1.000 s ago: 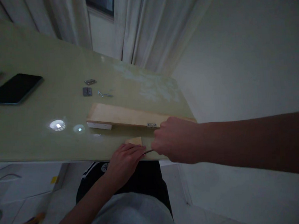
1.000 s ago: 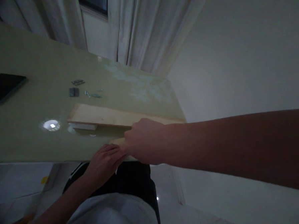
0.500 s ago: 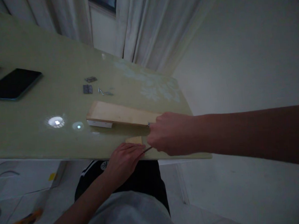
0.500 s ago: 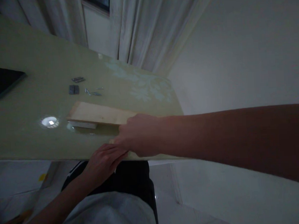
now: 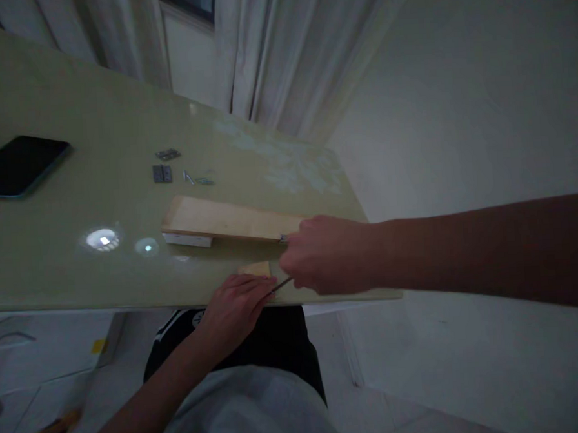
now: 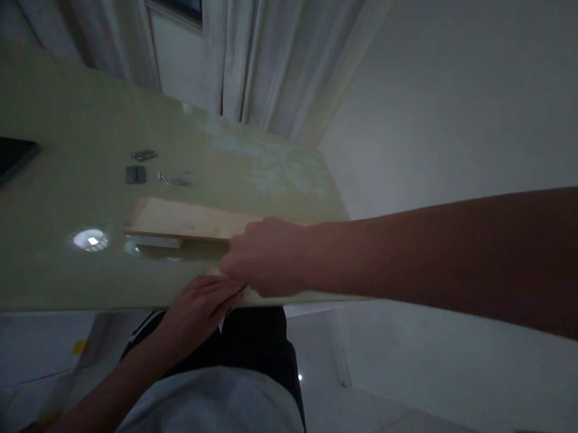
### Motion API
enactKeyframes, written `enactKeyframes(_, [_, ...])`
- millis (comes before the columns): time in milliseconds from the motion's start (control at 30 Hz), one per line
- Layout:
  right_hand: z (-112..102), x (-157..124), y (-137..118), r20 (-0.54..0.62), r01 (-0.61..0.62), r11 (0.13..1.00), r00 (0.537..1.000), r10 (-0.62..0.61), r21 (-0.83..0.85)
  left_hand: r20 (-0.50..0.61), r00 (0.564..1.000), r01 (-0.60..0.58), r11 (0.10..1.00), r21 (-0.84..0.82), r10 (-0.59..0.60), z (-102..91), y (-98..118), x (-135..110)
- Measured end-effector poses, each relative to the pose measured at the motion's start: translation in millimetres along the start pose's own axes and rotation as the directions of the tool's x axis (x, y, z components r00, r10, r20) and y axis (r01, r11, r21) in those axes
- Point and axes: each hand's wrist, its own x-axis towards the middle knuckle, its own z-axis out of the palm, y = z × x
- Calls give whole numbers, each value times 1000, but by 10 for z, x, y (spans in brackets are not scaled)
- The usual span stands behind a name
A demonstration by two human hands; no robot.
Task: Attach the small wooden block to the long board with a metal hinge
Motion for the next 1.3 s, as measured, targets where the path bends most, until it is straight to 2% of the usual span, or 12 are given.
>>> enactKeyframes(67, [5, 20, 27, 22, -139, 987, 990, 138, 77, 2, 1000, 9, 1000, -3, -9, 30, -11, -15])
enactKeyframes(133, [8, -4, 9, 13, -135, 989, 991, 134, 59, -2, 1000, 15, 1000, -2, -15, 41, -7, -23])
enactKeyframes(233, [10, -88, -48, -47, 110, 984, 992, -117, -140, -5, 1000, 16, 1000, -5, -16, 16, 19, -18])
enactKeyframes(300, [14, -126, -60, -42, 304, 907, 943, -330, -291, -2, 1000, 17, 1000, -8, -17, -10, 35, -9])
enactKeyframes(367, [24, -122, -37, -13, 383, 850, 909, -416, -361, 2, 1000, 17, 1000, -7, -17, -25, 41, 0])
enactKeyframes(433, [35, -80, 5, -12, 331, 889, 936, -353, -317, 0, 1000, 16, 1000, -11, -16, -23, 36, 2])
enactKeyframes(533, [38, -6, 51, -18, 99, 984, 994, -103, -146, 7, 1000, 14, 999, -35, -14, -10, 12, -7])
enactKeyframes(633, [22, 13, 29, -3, -16, 998, 1000, 16, -61, 44, 999, 9, 998, -55, -6, -34, -30, -26])
enactKeyframes(767, [-1, -35, -58, -26, -17, 998, 1000, 15, -68, 56, 998, -3, 1000, -30, 4, -128, -117, -53])
enactKeyframes(900, [-32, -80, -131, -43, 51, 994, 998, -55, -96, 40, 998, -45, 998, 44, 44, -182, -162, -82])
enactKeyframes(1133, [-47, -155, -317, -56, 155, 961, 983, -172, -227, 49, 995, -96, 986, 134, 90, -161, -6, -178])
enactKeyframes(1300, [10, -175, -385, -97, 168, 954, 975, -198, -249, 33, 995, -99, 978, 183, 94, -130, 35, -200])
